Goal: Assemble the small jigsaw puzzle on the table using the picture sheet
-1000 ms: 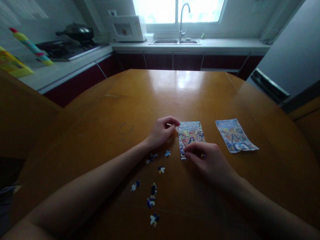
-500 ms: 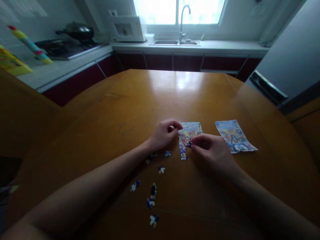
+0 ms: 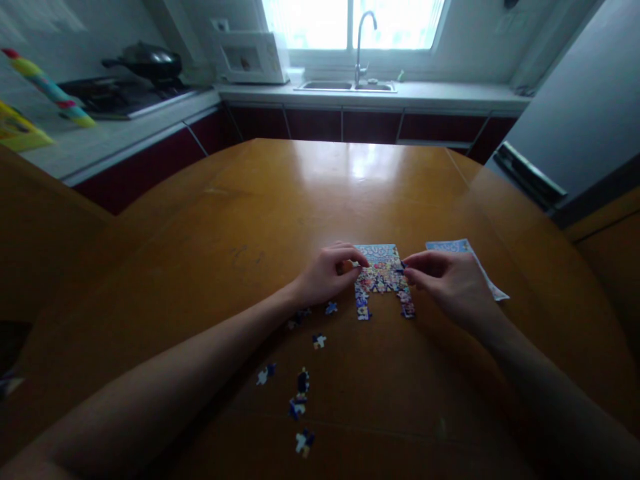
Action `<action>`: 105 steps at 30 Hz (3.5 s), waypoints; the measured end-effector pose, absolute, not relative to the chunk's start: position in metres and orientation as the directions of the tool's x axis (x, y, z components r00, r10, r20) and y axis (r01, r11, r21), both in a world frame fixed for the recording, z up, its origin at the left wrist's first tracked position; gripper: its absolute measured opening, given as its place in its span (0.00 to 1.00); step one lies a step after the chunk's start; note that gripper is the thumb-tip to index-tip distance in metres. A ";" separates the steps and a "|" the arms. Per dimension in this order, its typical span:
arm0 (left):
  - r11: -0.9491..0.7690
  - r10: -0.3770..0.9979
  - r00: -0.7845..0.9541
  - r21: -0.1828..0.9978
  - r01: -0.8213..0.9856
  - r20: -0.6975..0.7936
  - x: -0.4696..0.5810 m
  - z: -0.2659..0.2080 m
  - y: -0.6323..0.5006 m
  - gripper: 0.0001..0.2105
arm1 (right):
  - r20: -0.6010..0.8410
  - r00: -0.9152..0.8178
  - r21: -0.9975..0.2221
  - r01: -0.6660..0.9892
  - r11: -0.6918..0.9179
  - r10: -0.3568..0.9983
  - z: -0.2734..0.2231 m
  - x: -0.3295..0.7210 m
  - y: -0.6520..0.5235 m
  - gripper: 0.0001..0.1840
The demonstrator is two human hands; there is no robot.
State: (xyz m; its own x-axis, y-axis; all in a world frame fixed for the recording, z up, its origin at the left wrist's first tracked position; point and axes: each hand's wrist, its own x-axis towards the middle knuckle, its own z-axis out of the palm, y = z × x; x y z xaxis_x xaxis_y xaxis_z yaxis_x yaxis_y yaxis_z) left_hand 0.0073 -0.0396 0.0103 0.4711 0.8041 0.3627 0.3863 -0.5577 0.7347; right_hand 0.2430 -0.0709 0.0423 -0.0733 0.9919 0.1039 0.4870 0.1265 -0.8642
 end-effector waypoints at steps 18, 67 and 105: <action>-0.612 0.761 0.524 0.692 0.383 0.383 0.008 0.008 -0.039 0.06 | -0.045 -0.405 -0.607 0.737 0.297 0.913 0.027 0.250 -0.070 0.05; -0.607 0.761 0.529 0.698 0.380 0.375 0.009 0.011 -0.040 0.07 | 0.006 -0.466 -0.504 0.763 0.405 0.885 0.026 0.252 -0.074 0.13; -0.375 0.903 0.320 0.889 0.263 0.286 0.006 0.003 -0.032 0.07 | 0.165 -0.875 -0.609 0.272 0.745 0.455 0.019 0.167 -0.179 0.07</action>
State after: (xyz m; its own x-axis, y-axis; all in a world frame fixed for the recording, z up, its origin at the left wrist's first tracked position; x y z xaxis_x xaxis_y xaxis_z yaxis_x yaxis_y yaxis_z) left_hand 0.0064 -0.0318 0.0028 0.3204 0.9030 0.2862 0.2628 -0.3750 0.8890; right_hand 0.1673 -0.1790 0.0193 -0.8751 0.4549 0.1654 0.2724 0.7453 -0.6086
